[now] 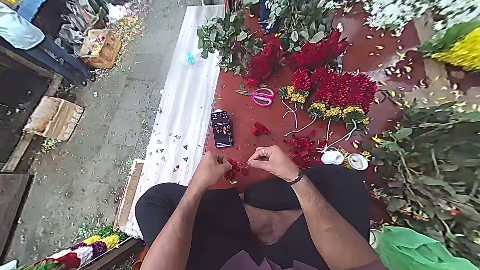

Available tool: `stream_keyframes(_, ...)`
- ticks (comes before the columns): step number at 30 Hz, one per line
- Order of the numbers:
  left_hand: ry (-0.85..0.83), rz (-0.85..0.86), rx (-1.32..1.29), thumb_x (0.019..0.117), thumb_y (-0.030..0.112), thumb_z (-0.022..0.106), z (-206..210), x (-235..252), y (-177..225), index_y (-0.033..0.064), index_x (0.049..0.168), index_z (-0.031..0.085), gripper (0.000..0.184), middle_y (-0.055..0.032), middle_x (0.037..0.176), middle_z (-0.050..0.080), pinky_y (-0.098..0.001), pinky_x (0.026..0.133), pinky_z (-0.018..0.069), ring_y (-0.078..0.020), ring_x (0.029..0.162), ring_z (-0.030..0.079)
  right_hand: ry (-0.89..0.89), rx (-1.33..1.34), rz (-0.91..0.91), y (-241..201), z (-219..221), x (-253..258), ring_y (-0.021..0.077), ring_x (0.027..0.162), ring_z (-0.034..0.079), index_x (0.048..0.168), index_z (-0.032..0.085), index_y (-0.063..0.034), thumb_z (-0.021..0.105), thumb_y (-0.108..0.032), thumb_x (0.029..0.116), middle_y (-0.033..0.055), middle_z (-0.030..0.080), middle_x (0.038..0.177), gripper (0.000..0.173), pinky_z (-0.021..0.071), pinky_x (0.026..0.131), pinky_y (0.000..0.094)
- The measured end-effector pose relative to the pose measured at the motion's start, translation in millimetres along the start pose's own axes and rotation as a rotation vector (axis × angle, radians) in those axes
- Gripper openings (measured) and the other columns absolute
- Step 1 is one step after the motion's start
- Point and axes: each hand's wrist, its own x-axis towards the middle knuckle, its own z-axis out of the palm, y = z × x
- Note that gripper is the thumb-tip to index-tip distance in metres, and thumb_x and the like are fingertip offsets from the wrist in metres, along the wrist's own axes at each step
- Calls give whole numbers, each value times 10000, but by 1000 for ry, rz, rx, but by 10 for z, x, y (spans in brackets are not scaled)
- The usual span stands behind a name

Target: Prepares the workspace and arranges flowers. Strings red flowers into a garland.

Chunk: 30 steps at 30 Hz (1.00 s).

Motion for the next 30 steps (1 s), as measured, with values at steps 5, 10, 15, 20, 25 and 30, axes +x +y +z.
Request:
stream_keyframes(5,58,-58,22,873,256,722,-35,27,-7,112,749,681,195,-1,654,627,-409,605,501,-140,614,597,-249,-31,-122,-126,-6,-111,35,734,625,905,802,-99,776,-235,874,-16,703,846,142,539,674,233)
stream_keyframes(10,-160,-34,578,886,328,664,15,-224,387,116,878,736,224,-105,835,713,-647,745,542,-333,845,701,-209,210,-315,-291,165,-125,59,793,644,938,789,-23,759,-113,907,23,704,855,100,553,734,225)
stream_keyframes(15,-430,478,118,953,227,720,-20,-414,641,98,933,768,138,21,819,716,-295,692,569,-55,722,651,-248,451,-186,-72,147,-16,2,707,612,946,767,-46,704,-81,935,-37,710,841,73,528,650,200)
stream_keyframes(20,149,435,-69,952,224,688,67,-228,505,114,899,745,135,26,767,709,-287,608,567,-74,656,652,-347,505,-239,-173,359,-148,33,710,667,928,765,-25,754,-39,879,-9,749,834,52,570,668,227)
stream_keyframes(25,68,160,158,926,336,712,-55,-141,102,142,888,753,202,27,733,680,-368,636,554,-101,648,634,-274,388,-222,-201,101,-122,19,669,638,930,789,-12,729,-80,921,16,755,837,91,530,607,205)
stream_keyframes(30,-314,116,178,885,288,770,-79,-151,114,135,863,755,156,19,735,690,-363,635,541,-96,641,626,-261,238,6,-176,-226,-93,17,693,647,910,780,-30,729,-115,923,-16,736,786,99,548,676,210)
